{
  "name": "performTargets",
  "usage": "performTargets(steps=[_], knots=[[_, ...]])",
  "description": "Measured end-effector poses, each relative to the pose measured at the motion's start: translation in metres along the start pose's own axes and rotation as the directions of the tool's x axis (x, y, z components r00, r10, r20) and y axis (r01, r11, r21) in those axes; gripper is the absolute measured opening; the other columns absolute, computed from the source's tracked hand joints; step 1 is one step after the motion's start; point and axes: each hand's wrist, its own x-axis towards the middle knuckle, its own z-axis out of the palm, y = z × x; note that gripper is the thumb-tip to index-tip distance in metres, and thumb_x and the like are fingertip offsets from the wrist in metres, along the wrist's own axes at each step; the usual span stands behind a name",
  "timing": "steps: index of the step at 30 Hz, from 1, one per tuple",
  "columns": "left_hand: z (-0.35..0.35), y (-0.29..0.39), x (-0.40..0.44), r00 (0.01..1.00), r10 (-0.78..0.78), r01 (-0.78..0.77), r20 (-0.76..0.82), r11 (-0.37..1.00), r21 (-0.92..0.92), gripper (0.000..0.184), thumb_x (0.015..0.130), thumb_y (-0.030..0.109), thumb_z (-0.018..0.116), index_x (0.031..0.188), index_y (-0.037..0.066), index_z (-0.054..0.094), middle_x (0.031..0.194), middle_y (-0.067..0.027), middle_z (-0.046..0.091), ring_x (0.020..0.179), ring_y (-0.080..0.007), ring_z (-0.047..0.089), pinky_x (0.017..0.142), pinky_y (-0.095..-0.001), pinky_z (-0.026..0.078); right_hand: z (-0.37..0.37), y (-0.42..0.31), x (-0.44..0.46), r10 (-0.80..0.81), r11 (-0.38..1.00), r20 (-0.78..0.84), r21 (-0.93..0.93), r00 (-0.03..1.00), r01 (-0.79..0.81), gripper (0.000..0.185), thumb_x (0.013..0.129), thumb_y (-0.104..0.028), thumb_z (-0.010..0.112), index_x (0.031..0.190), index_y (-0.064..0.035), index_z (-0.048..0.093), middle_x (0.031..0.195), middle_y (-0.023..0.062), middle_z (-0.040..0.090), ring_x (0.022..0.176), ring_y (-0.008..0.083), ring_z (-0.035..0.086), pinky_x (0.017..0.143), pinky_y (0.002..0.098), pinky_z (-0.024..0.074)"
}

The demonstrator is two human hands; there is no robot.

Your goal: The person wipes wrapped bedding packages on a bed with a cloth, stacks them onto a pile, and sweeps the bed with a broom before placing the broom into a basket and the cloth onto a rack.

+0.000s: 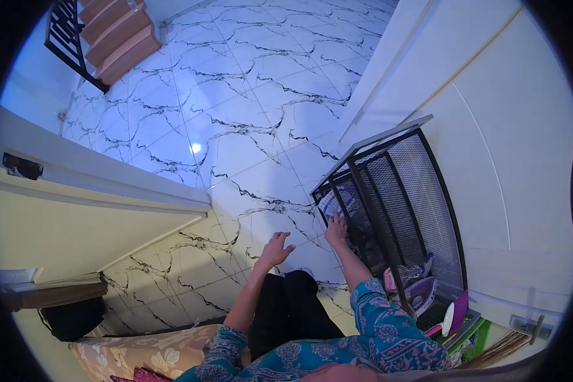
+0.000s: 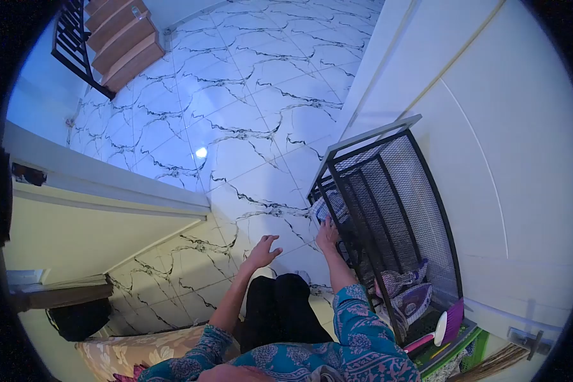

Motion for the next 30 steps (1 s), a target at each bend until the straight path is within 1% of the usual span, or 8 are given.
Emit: performTargets(steps=[10,13,16,20,22,23,29,30], knots=[[-0.043,0.094,-0.069,0.997,0.012,-0.019,0.079,0.995,0.093,0.075,0.074,0.03,0.068,0.137,0.011,0.031,0.132,-0.0181,0.04,0.12,-0.0395,0.042,0.094,-0.0506,0.041,-0.114,-0.055,-0.174,-0.065,0.904,-0.176,0.405,0.982,0.133,0.048,0.075,-0.024,0.067,0.115,-0.0005,0.055,0.124,0.0153,0.051,0.11,0.0335,0.052,0.092,0.0406,0.0432],[-0.068,0.132,-0.094,0.996,0.051,-0.074,0.079,0.948,0.31,0.091,0.068,0.028,0.072,0.142,0.015,0.02,0.14,-0.0175,0.032,0.13,-0.0402,0.029,0.097,-0.0587,0.034,-0.182,-0.056,-0.244,-0.189,0.708,-0.145,0.665,0.971,0.237,0.035,0.073,-0.024,0.071,0.099,-0.001,0.063,0.106,0.0152,0.061,0.096,0.0281,0.06,0.08,0.0355,0.0472],[-0.105,0.171,-0.111,0.957,0.162,-0.17,0.239,0.985,0.014,0.094,0.064,0.029,0.076,0.141,0.014,0.024,0.128,-0.0166,0.046,0.117,-0.0315,0.045,0.094,-0.0469,0.039,-0.246,-0.045,-0.309,-0.3,0.278,-0.194,0.919,0.934,0.28,0.022,0.076,-0.019,0.072,0.092,-0.0038,0.069,0.074,0.0027,0.064,0.073,0.011,0.059,0.07,0.0247,0.0446],[-0.134,0.259,-0.164,0.848,0.267,-0.003,0.458,0.866,-0.499,0.059,0.075,0.02,0.071,0.126,0.004,0.045,0.102,-0.0075,0.062,0.09,-0.0141,0.058,0.081,-0.0274,0.045,-0.287,-0.001,-0.368,-0.251,0.185,-0.187,0.954,0.95,0.237,0.033,0.079,-0.023,0.069,0.107,-0.0069,0.063,0.088,0.0019,0.064,0.08,0.011,0.057,0.073,0.0253,0.044],[-0.115,0.275,-0.181,0.834,0.277,0.048,0.477,0.825,-0.564,0.048,0.077,0.021,0.07,0.117,0.002,0.051,0.098,-0.0068,0.063,0.087,-0.0134,0.059,0.079,-0.0276,0.046,-0.305,0.011,-0.413,0.021,-0.325,-0.253,0.913,0.967,0.246,0.044,0.083,-0.023,0.064,0.123,-0.0086,0.052,0.1,0.0008,0.06,0.088,0.01,0.054,0.078,0.0246,0.0418],[-0.101,0.283,-0.191,0.838,0.271,0.11,0.474,0.766,-0.634,0.039,0.08,0.022,0.069,0.108,0.0,0.057,0.093,-0.0061,0.065,0.085,-0.0128,0.06,0.076,-0.0278,0.047,-0.284,0.032,-0.422,-0.043,-0.419,-0.283,0.876,0.958,0.239,0.059,0.087,-0.033,0.059,0.136,-0.0101,0.036,0.118,0.0015,0.054,0.103,0.011,0.052,0.087,0.0272,0.0413],[-0.017,0.34,-0.264,0.797,0.317,0.113,0.514,0.757,-0.643,0.036,0.082,0.029,0.067,0.1,-0.001,0.061,0.09,-0.0075,0.066,0.078,-0.0134,0.061,0.071,-0.0284,0.049,-0.207,0.037,-0.552,0.049,-0.702,-0.239,0.683,0.97,0.203,0.084,0.076,-0.06,0.059,0.138,-0.0096,0.033,0.134,0.0049,0.044,0.122,0.0212,0.043,0.102,0.0396,0.034],[-0.007,0.347,-0.277,0.816,0.412,-0.163,0.405,0.836,-0.523,0.038,0.082,0.03,0.067,0.101,-0.002,0.06,0.09,-0.0103,0.066,0.078,-0.0165,0.062,0.072,-0.0298,0.049,-0.198,0.035,-0.572,0.077,-0.699,-0.234,0.68,0.969,0.22,0.084,0.076,-0.06,0.059,0.137,-0.0087,0.033,0.135,0.0049,0.043,0.122,0.0211,0.043,0.102,0.0391,0.0338]])
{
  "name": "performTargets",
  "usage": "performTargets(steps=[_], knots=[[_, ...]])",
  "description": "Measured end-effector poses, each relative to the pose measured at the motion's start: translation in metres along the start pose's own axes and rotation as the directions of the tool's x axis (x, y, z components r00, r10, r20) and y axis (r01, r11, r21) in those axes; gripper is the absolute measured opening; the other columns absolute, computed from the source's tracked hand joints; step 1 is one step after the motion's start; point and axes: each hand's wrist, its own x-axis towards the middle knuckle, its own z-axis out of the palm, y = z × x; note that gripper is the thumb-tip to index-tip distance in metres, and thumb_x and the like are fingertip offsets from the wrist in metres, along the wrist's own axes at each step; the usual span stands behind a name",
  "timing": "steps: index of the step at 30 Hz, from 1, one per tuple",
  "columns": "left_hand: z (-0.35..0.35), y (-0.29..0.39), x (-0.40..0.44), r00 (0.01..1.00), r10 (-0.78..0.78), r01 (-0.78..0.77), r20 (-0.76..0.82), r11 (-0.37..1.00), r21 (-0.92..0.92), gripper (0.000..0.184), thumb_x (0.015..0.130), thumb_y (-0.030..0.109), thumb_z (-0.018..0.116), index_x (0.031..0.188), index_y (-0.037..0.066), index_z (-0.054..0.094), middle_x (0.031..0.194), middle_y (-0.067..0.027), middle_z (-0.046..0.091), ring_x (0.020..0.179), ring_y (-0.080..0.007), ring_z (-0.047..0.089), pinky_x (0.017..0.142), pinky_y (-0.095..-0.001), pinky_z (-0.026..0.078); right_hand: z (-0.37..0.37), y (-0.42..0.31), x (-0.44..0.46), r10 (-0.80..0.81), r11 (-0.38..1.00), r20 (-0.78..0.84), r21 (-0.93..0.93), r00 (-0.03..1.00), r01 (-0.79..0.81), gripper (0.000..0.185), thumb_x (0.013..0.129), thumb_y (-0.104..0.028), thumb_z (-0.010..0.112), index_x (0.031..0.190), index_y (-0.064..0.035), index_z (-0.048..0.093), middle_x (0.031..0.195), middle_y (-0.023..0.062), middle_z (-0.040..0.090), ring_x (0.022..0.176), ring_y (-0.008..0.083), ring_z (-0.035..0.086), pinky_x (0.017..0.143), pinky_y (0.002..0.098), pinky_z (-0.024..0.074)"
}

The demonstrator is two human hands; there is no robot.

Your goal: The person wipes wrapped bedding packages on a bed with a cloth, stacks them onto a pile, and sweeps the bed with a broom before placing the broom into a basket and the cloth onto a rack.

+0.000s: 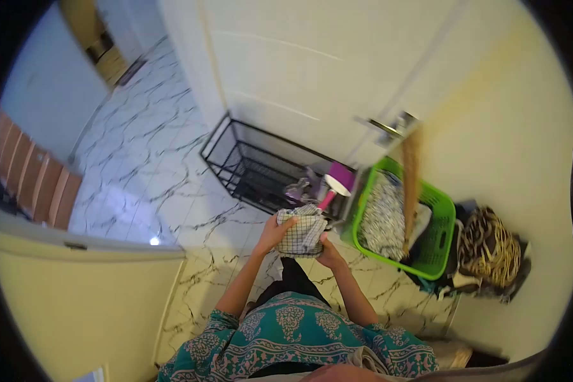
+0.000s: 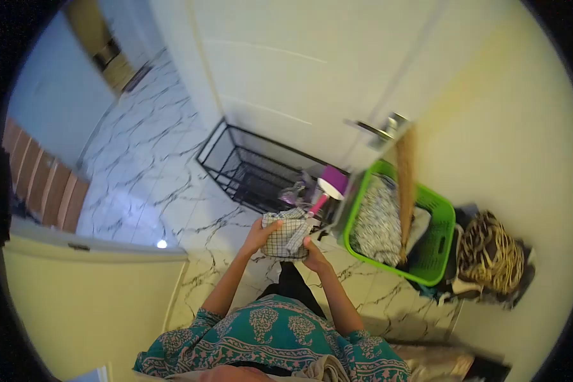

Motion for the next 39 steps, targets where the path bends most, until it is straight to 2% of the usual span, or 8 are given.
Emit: performTargets(steps=[9,16,18,20,24,26,32,39], knots=[[0.19,0.0,-0.014,0.789,0.282,-0.487,0.545,0.829,0.275,0.05,0.076,0.031,0.073,0.112,0.003,0.052,0.1,-0.0163,0.062,0.094,-0.025,0.06,0.08,-0.0351,0.046,-0.032,-0.016,-0.177,-0.367,0.93,-0.48,-0.181,0.797,0.319,0.05,0.079,-0.02,0.068,0.123,-0.002,0.05,0.119,0.0076,0.057,0.11,0.0164,0.051,0.093,0.0313,0.041],[0.366,-0.039,-0.03,0.493,-0.075,-0.22,0.867,0.953,0.208,0.036,0.085,0.019,0.064,0.116,0.004,0.055,0.077,-0.0014,0.059,0.072,-0.0078,0.053,0.067,-0.0238,0.047,-0.078,0.027,-0.376,-0.441,0.574,-0.845,-0.007,0.303,0.819,0.045,0.078,-0.014,0.066,0.117,0.0026,0.052,0.11,0.01,0.061,0.097,0.0169,0.058,0.085,0.0338,0.0463],[0.417,-0.043,-0.048,0.345,-0.245,-0.13,0.906,0.943,0.305,0.037,0.089,0.018,0.058,0.123,0.006,0.051,0.065,0.0001,0.062,0.054,-0.0033,0.047,0.053,-0.0187,0.044,-0.076,0.046,-0.434,-0.114,0.943,-0.968,-0.176,-0.222,0.284,0.054,0.075,-0.02,0.069,0.119,0.0048,0.05,0.112,0.0135,0.06,0.095,0.02,0.06,0.081,0.0357,0.0471],[0.474,-0.053,-0.079,0.226,-0.25,-0.21,0.941,0.931,0.298,0.04,0.088,0.017,0.059,0.125,0.006,0.05,0.076,-0.004,0.065,0.053,-0.0033,0.047,0.052,-0.019,0.044,-0.131,0.103,-0.482,-0.257,0.966,-0.856,-0.225,-0.448,-0.125,0.056,0.071,-0.023,0.072,0.115,0.0064,0.053,0.108,0.0146,0.062,0.092,0.0227,0.061,0.078,0.0364,0.0473],[0.576,-0.076,-0.135,-0.039,-0.162,-0.688,0.986,0.72,0.091,0.055,0.079,0.017,0.067,0.129,0.007,0.045,0.129,-0.0192,0.045,0.1,-0.024,0.052,0.082,-0.0358,0.045,-0.16,0.16,-0.584,-0.132,0.798,-0.853,-0.394,-0.505,0.456,0.052,0.069,-0.024,0.073,0.108,0.0074,0.057,0.1,0.0141,0.065,0.089,0.0231,0.061,0.077,0.0361,0.0466],[0.618,-0.074,-0.172,-0.1,-0.268,-0.765,0.958,0.636,0.098,0.062,0.076,0.025,0.071,0.13,0.009,0.044,0.142,-0.0233,0.027,0.135,-0.0386,0.018,0.105,-0.0466,0.026,-0.113,0.139,-0.624,0.042,0.759,-0.433,-0.573,-0.9,0.311,0.044,0.073,-0.018,0.07,0.106,0.0072,0.058,0.101,0.0136,0.064,0.09,0.0232,0.06,0.078,0.0376,0.0457],[0.746,-0.114,-0.272,-0.402,-0.211,-0.69,0.891,0.71,-0.143,0.073,0.079,0.05,0.063,0.135,0.009,0.039,0.144,-0.0258,0.02,0.135,-0.039,0.02,0.103,-0.0495,0.027,-0.081,0.177,-0.816,0.066,0.844,0.375,-0.516,-0.925,-0.149,0.048,0.073,-0.009,0.064,0.116,0.0029,0.047,0.114,0.0229,0.052,0.106,0.0348,0.05,0.09,0.0384,0.0382],[0.887,-0.134,-0.408,-0.54,-0.122,-0.567,0.833,0.784,-0.253,0.084,0.079,0.062,0.055,0.138,0.006,0.033,0.144,-0.0267,0.018,0.136,-0.0378,0.018,0.106,-0.0471,0.022,-0.07,0.181,-0.974,0.113,0.991,0.369,-0.109,-0.923,0.077,0.073,0.068,-0.01,0.06,0.136,-0.0046,0.034,0.139,0.0229,0.035,0.135,0.0404,0.02,0.106,0.0612,0.0093]])
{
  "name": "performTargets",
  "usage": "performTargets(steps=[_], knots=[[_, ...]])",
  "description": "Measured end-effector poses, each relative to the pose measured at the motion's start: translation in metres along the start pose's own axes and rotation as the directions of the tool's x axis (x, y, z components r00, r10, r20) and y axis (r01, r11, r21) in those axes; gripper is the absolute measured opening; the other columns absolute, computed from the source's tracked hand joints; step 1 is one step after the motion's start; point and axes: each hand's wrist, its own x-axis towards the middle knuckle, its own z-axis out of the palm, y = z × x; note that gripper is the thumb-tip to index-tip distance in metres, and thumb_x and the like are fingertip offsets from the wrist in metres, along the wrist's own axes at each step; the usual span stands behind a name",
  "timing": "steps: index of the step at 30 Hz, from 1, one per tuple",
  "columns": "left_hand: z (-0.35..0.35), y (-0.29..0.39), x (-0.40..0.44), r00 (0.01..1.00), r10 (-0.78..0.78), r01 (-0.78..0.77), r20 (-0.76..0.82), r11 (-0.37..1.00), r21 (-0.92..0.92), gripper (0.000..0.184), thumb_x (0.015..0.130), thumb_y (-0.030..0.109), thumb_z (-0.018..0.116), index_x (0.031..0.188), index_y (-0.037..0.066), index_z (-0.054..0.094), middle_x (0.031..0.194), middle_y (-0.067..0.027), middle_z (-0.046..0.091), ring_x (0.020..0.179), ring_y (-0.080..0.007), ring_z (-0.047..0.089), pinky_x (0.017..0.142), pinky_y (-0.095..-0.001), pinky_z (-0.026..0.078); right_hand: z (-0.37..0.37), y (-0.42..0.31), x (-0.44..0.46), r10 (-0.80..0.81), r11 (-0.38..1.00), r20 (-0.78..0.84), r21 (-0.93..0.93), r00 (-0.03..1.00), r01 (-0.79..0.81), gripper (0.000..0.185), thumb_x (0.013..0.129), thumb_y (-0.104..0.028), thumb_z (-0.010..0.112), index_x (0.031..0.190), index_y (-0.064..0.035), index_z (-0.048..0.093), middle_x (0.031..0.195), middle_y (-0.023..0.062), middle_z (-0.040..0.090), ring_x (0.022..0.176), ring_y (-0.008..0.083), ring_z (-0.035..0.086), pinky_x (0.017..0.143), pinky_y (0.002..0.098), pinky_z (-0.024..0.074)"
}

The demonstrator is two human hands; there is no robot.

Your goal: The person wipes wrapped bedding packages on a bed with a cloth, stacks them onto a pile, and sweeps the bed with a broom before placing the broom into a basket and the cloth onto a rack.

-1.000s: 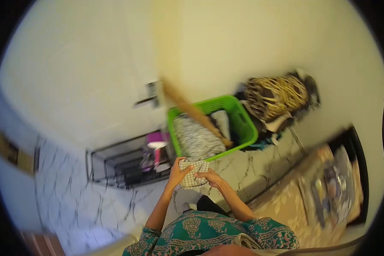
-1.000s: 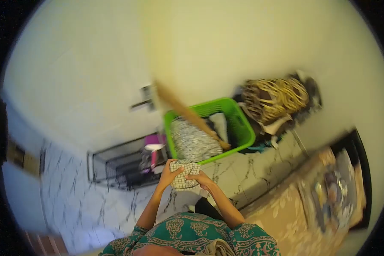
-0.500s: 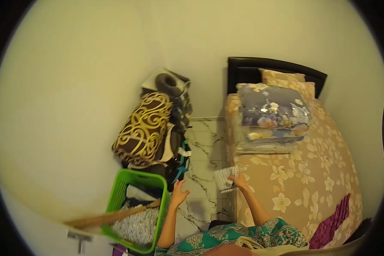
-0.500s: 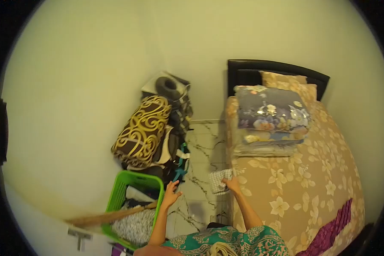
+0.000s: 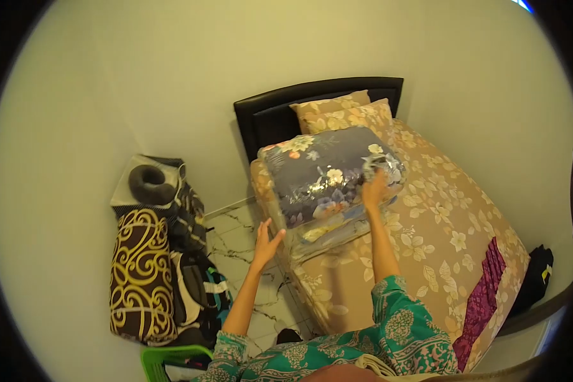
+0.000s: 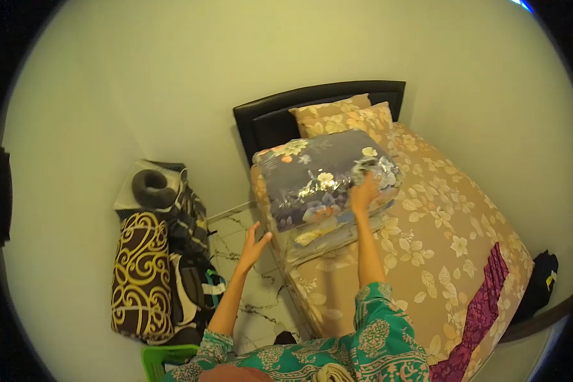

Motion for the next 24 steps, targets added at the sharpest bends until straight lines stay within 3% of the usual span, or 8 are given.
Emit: performTargets(steps=[2,6,10,13,17,19,22,24], knots=[[0.01,-0.004,0.057,0.999,0.044,-0.044,-0.001,0.999,-0.007,0.083,0.081,0.061,0.054,0.138,0.005,0.033,0.144,-0.0267,0.019,0.136,-0.037,0.018,0.108,-0.0445,0.021,0.034,-0.031,-0.015,-0.159,0.976,0.175,-0.12,0.972,0.181,0.077,0.067,-0.011,0.06,0.138,-0.0088,0.033,0.142,0.0186,0.032,0.136,0.0395,0.016,0.104,0.0658,0.0061],[0.012,0.001,0.165,0.996,0.036,-0.048,-0.078,0.986,-0.16,0.076,0.088,0.057,0.044,0.137,0.001,0.031,0.143,-0.0256,0.023,0.136,-0.0357,0.019,0.109,-0.0409,0.017,0.067,-0.078,-0.055,-0.686,0.63,0.539,0.104,0.489,0.769,0.078,0.063,0.0,0.054,0.135,-0.0307,0.042,0.144,0.0034,0.035,0.139,0.0321,0.016,0.107,0.0624,0.0049],[0.001,-0.029,0.254,0.992,0.086,-0.095,-0.097,0.99,-0.101,0.082,0.086,0.059,0.046,0.14,0.001,0.026,0.144,-0.0256,0.021,0.135,-0.0364,0.019,0.11,-0.0418,0.015,0.053,-0.036,0.05,-0.381,0.812,0.553,-0.183,0.741,0.555,0.063,0.067,-0.005,0.055,0.127,-0.025,0.051,0.142,0.0037,0.038,0.136,0.0333,0.024,0.107,0.0597,0.0097],[0.012,-0.027,0.28,0.997,-0.005,0.002,-0.082,0.999,-0.04,0.09,0.082,0.058,0.053,0.142,0.001,0.018,0.144,-0.0271,0.019,0.135,-0.0378,0.017,0.11,-0.0423,0.015,0.057,0.038,0.12,-0.031,0.885,-0.021,-0.465,0.999,0.018,0.054,0.071,-0.008,0.054,0.123,-0.0219,0.055,0.135,0.0116,0.046,0.132,0.0348,0.03,0.104,0.0617,0.0159],[0.039,-0.026,0.282,0.991,-0.072,0.051,-0.11,0.981,-0.186,0.098,0.078,0.046,0.065,0.143,0.0,0.007,0.144,-0.0275,0.016,0.135,-0.0374,0.015,0.11,-0.0422,0.014,0.122,0.022,0.113,-0.188,0.926,0.164,-0.301,0.968,0.23,0.056,0.068,-0.009,0.055,0.123,-0.0135,0.054,0.135,0.0142,0.044,0.127,0.035,0.037,0.106,0.0512,0.0221],[0.053,-0.042,0.277,0.985,-0.042,-0.004,-0.169,0.965,-0.264,0.099,0.078,0.04,0.068,0.143,-0.001,0.005,0.145,-0.0268,0.015,0.135,-0.0367,0.016,0.11,-0.0421,0.014,0.129,-0.072,0.063,-0.244,0.909,0.57,-0.148,0.784,0.39,0.061,0.066,-0.004,0.051,0.126,-0.0177,0.052,0.137,0.0125,0.043,0.129,0.0352,0.034,0.107,0.0534,0.019],[0.041,-0.039,0.276,0.979,0.028,-0.094,-0.203,0.942,-0.323,0.1,0.076,0.034,0.071,0.143,0.0,0.005,0.145,-0.0261,0.015,0.135,-0.0343,0.018,0.11,-0.041,0.015,0.129,-0.118,0.028,-0.578,0.726,0.668,0.158,0.468,0.67,0.067,0.064,-0.005,0.054,0.125,-0.0322,0.053,0.144,0.0004,0.036,0.138,0.0281,0.019,0.108,0.0584,0.0126],[0.036,-0.027,0.269,0.989,-0.085,0.034,-0.121,0.927,-0.374,0.1,0.076,0.033,0.072,0.143,0.0,0.005,0.146,-0.025,0.014,0.135,-0.0324,0.018,0.109,-0.0398,0.014,0.124,-0.084,0.073,-0.395,0.723,0.694,-0.17,0.602,0.67,0.067,0.067,-0.008,0.054,0.128,-0.0326,0.05,0.144,0.0004,0.035,0.138,0.0246,0.02,0.107,0.0597,0.0118]])
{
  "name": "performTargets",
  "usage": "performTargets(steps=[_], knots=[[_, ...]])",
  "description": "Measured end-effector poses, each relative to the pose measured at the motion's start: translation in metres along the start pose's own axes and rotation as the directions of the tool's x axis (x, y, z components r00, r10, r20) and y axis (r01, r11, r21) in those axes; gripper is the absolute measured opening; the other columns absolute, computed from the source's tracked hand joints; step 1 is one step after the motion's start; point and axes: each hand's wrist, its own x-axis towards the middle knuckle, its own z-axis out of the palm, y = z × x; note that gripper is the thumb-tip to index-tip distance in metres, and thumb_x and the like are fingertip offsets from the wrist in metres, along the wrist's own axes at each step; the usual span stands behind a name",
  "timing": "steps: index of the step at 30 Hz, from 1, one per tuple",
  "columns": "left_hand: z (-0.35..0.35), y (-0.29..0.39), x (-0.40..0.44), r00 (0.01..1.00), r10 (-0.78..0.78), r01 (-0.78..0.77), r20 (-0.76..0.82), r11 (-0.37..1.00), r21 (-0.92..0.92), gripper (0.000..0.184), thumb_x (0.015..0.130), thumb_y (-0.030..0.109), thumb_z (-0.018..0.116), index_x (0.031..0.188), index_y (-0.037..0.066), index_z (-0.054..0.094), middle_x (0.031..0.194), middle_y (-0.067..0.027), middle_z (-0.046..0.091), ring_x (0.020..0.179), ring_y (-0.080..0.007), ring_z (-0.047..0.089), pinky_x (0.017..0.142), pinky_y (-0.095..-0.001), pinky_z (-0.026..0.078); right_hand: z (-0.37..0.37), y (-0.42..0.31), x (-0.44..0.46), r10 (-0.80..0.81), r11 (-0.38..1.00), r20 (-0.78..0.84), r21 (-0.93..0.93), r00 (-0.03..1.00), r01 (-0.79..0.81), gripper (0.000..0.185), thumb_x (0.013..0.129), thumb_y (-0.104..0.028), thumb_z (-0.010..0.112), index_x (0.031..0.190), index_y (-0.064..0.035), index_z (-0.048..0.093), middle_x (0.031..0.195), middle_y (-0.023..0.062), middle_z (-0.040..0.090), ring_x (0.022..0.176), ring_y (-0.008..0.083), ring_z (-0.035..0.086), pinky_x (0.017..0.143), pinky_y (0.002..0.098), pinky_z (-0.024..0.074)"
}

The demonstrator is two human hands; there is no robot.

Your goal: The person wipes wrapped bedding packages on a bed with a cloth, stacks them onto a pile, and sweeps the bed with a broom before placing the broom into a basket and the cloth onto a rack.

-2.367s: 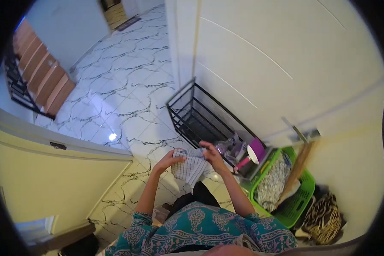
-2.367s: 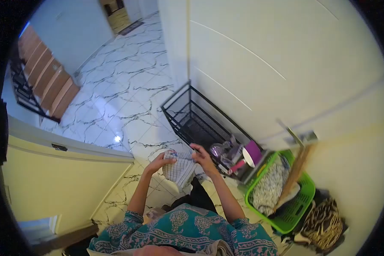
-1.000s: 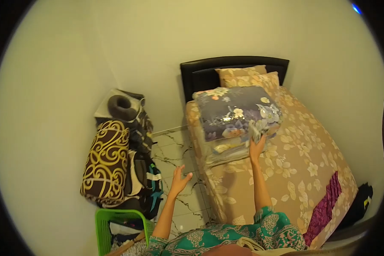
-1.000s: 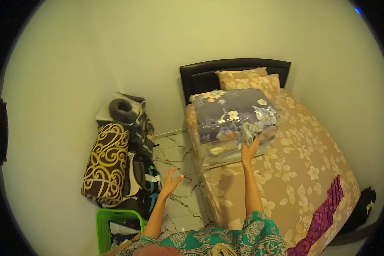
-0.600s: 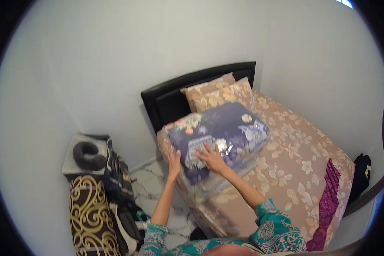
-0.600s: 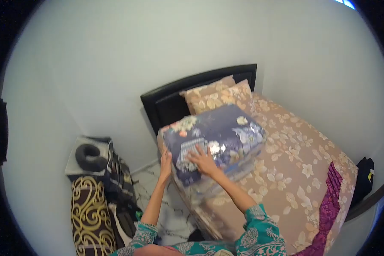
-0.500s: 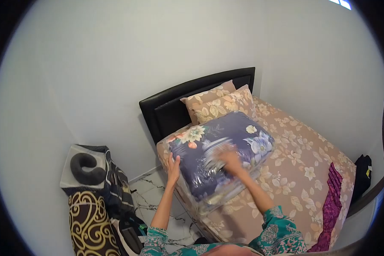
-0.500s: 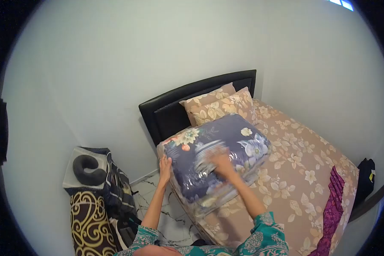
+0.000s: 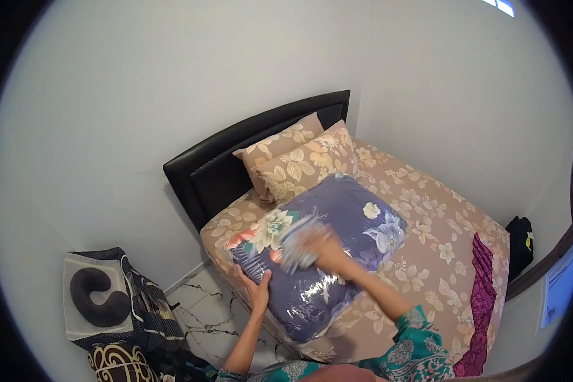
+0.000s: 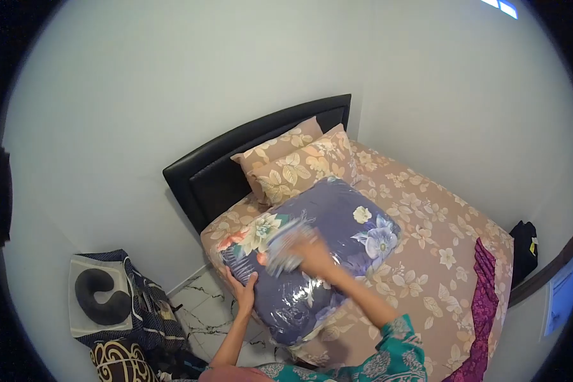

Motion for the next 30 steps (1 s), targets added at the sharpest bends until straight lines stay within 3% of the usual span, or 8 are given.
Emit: performTargets(steps=[3,4,6,10,14,18,23,30], knots=[[-0.001,-0.002,0.002,0.999,-0.007,0.008,0.039,1.0,-0.018,0.102,0.076,0.033,0.073,0.143,-0.001,0.004,0.146,-0.0243,0.011,0.135,-0.0321,0.015,0.11,-0.039,0.013,0.032,0.154,0.016,0.424,0.885,-0.164,0.286,0.891,-0.368,0.057,0.076,-0.01,0.046,0.131,-0.0231,0.047,0.144,0.007,0.034,0.136,0.0285,0.025,0.103,0.0644,0.0162],[0.001,-0.002,0.004,0.999,0.006,-0.006,0.034,1.0,-0.009,0.102,0.075,0.033,0.073,0.143,-0.001,0.004,0.146,-0.0243,0.01,0.135,-0.0326,0.015,0.11,-0.0393,0.013,0.011,0.152,0.021,0.626,0.759,-0.25,-0.025,0.739,-0.651,0.056,0.078,-0.01,0.045,0.132,-0.0207,0.045,0.146,0.0091,0.031,0.136,0.0319,0.023,0.102,0.0656,0.0183],[0.004,-0.007,0.003,1.0,0.004,-0.004,0.021,1.0,-0.024,0.102,0.075,0.032,0.073,0.143,-0.001,0.004,0.146,-0.0246,0.01,0.135,-0.0333,0.014,0.11,-0.0397,0.012,0.002,0.144,0.033,0.728,0.684,-0.139,0.081,0.671,-0.725,0.055,0.079,-0.012,0.043,0.134,-0.0202,0.044,0.147,0.0099,0.029,0.137,0.0347,0.02,0.103,0.0655,0.0156],[0.006,-0.011,0.004,1.0,0.016,-0.016,0.002,0.999,-0.04,0.101,0.076,0.03,0.072,0.143,0.0,0.003,0.146,-0.0243,0.01,0.136,-0.0327,0.014,0.11,-0.0399,0.012,0.038,0.025,0.062,0.204,0.969,0.015,0.138,0.979,-0.204,0.057,0.077,-0.021,0.052,0.134,-0.0234,0.044,0.147,0.0085,0.028,0.136,0.036,0.021,0.104,0.0642,0.0122],[-0.003,-0.027,0.006,0.998,0.067,-0.063,0.02,0.989,-0.133,0.099,0.075,0.029,0.072,0.143,0.001,0.006,0.145,-0.0218,0.016,0.133,-0.0315,0.021,0.109,-0.0388,0.016,0.035,-0.051,0.059,-0.354,0.926,0.078,0.169,0.932,0.337,0.066,0.071,-0.02,0.054,0.135,-0.029,0.042,0.149,0.0058,0.025,0.139,0.0313,0.016,0.107,0.0619,0.0087],[-0.009,-0.015,-0.004,0.999,-0.003,0.004,0.032,1.0,-0.006,0.1,0.075,0.029,0.073,0.143,0.0,0.006,0.143,-0.0242,0.017,0.132,-0.0326,0.023,0.109,-0.0387,0.018,0.033,0.066,0.1,0.087,0.982,0.003,-0.171,0.996,-0.086,0.059,0.078,-0.024,0.051,0.135,-0.0297,0.04,0.147,0.0036,0.03,0.136,0.0311,0.023,0.103,0.0677,0.0097],[-0.006,-0.017,0.004,0.993,0.047,-0.046,0.112,0.999,-0.017,0.1,0.075,0.031,0.074,0.14,-0.004,0.007,0.139,-0.0263,0.018,0.13,-0.0334,0.022,0.108,-0.04,0.018,0.027,0.159,0.11,0.723,0.685,-0.123,-0.006,0.68,-0.729,0.056,0.081,-0.028,0.05,0.136,-0.0195,0.04,0.148,0.0072,0.025,0.137,0.0313,0.021,0.1,0.0713,0.0081],[-0.04,-0.031,0.028,0.965,0.019,-0.046,0.26,0.994,0.101,0.103,0.068,0.038,0.079,0.133,-0.01,0.015,0.133,-0.0277,0.025,0.126,-0.035,0.026,0.106,-0.0414,0.021,0.067,-0.064,0.123,-0.174,0.977,0.083,0.142,0.981,0.162,0.055,0.075,-0.02,0.053,0.13,-0.0239,0.047,0.14,0.0027,0.04,0.136,0.0266,0.025,0.107,0.0605,0.0111]])
